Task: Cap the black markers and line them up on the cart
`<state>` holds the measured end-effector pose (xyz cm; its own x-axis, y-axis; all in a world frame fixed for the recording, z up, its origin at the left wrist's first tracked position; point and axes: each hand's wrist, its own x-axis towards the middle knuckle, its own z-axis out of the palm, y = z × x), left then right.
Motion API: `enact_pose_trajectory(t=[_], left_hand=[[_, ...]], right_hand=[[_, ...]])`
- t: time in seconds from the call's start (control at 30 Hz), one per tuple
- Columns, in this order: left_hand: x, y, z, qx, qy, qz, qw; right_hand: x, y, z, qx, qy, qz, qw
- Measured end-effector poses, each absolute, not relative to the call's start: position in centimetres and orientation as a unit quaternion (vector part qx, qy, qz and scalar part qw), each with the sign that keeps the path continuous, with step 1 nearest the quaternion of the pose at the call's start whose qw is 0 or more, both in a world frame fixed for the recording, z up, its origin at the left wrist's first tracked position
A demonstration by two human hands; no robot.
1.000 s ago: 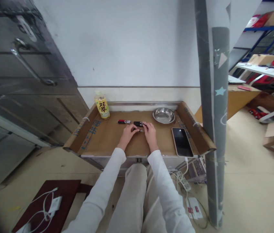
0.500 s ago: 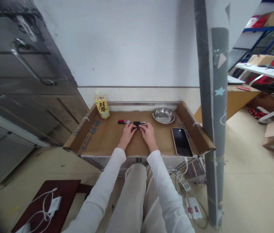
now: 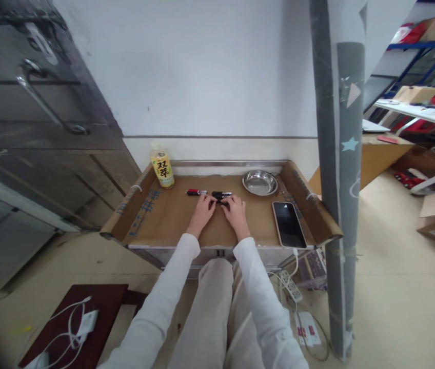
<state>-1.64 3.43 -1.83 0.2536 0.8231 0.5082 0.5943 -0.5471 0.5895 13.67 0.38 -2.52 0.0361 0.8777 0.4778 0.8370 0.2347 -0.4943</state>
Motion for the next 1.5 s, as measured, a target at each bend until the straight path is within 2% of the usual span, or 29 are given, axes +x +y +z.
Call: enact_pose_trajectory(t=[0.33,0.83,1.13,1.4,1.5], left_hand=[[-1.7,3.2,-1.6,0.805,0.455,0.354,0.142],[-1.7,3.3,-1.5,0.785,0.468,0.393,0.099],[-1.9,4.2,-1.9,0.672,0.571,0.468,0.054],[-1.9,4.2,-2.6,0.654,0.592,0.470,0.040],[-1.8,3.7,-2.0,0.649,0.629,0.428,0.011]], right_hand=[[13.7,0.5,-2.9,-0.639,-0.682,0.018,0.355],[13.6,0.5,-2.5,-0.660,-0.643,0.026,0.388],[13.7,0.7,-3.0,-0.687,-0.633,-0.008,0.358],[13.9,0.8,-3.1,-0.691,-0.625,0.015,0.363],[13.9,0.9,-3.1,-0.688,-0.621,0.021,0.374]])
